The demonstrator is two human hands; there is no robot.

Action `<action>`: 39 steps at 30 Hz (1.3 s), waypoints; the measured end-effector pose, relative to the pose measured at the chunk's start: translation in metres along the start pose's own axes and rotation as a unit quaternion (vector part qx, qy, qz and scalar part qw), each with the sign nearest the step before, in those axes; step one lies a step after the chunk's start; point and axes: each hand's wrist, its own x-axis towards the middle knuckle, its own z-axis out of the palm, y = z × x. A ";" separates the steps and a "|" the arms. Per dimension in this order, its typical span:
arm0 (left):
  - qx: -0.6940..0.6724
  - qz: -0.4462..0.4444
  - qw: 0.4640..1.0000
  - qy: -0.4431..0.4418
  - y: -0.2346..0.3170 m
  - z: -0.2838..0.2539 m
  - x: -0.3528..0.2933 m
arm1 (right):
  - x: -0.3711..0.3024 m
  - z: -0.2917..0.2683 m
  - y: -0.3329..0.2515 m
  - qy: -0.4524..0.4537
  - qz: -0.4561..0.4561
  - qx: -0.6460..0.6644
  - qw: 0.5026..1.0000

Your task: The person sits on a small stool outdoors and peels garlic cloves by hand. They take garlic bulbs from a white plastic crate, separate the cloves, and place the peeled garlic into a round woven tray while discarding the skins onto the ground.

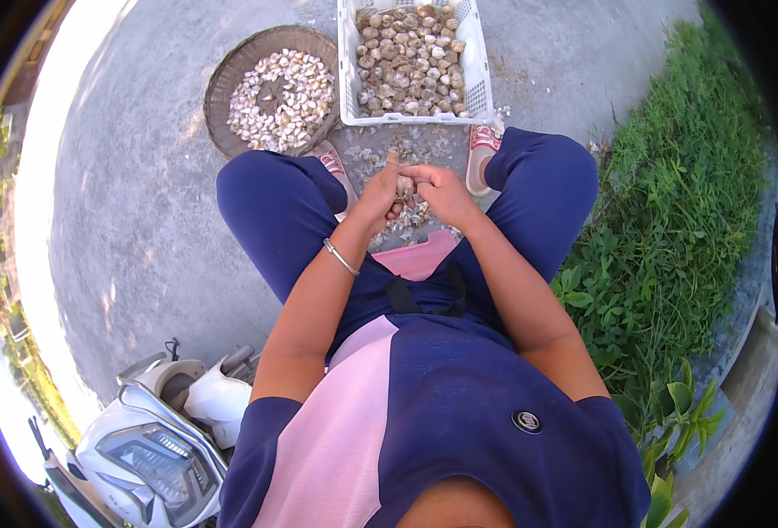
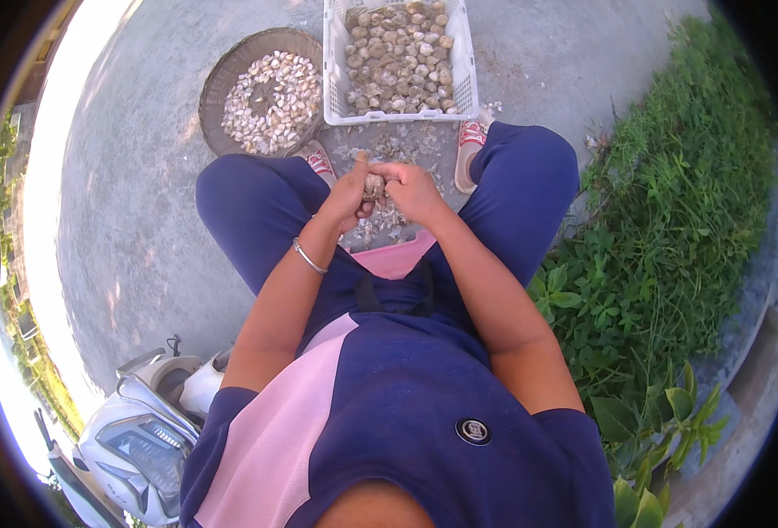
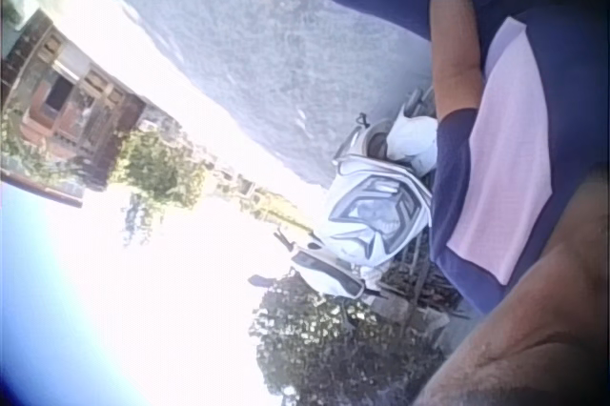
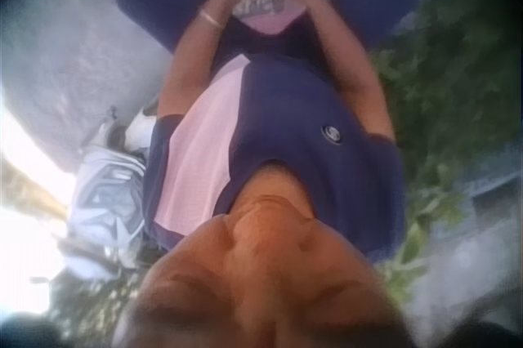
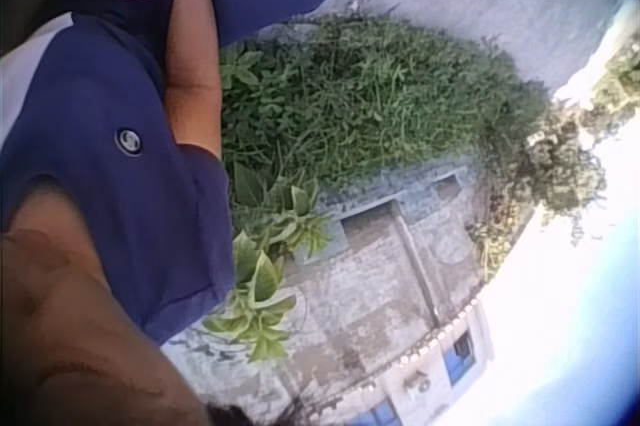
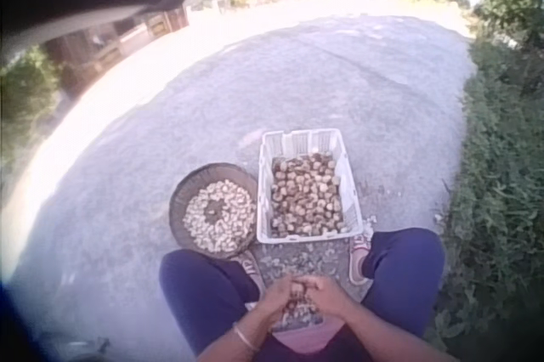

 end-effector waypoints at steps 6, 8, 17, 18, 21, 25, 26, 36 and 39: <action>-0.043 0.024 0.998 0.043 -0.002 0.004 0.002 | -0.002 0.005 0.011 0.110 0.000 -0.014 0.994; -0.016 0.041 0.998 0.043 -0.006 0.003 0.003 | -0.003 0.006 0.011 0.122 0.004 -0.089 0.988; 0.062 0.086 0.994 0.029 -0.016 0.002 0.006 | 0.002 0.002 0.022 0.125 0.015 -0.144 0.981; 0.055 0.079 0.995 0.027 -0.015 0.002 0.004 | 0.001 0.003 0.016 0.124 0.010 -0.171 0.977; 0.064 0.065 0.995 0.030 -0.014 0.000 0.003 | 0.002 0.007 0.013 0.143 -0.009 -0.206 0.968; -0.013 0.063 0.998 -0.018 -0.002 0.001 -0.005 | 0.008 0.003 0.016 0.140 0.070 -0.114 0.981; -0.031 0.056 0.998 -0.029 0.001 0.001 -0.005 | 0.010 0.001 0.023 0.148 0.060 -0.066 0.985; -0.022 0.027 0.999 -0.038 -0.009 -0.010 0.009 | -0.005 0.002 -0.023 0.020 0.012 -0.033 0.999; 0.003 0.037 0.999 -0.032 -0.008 -0.006 0.006 | -0.001 0.002 -0.002 0.043 -0.008 -0.021 0.999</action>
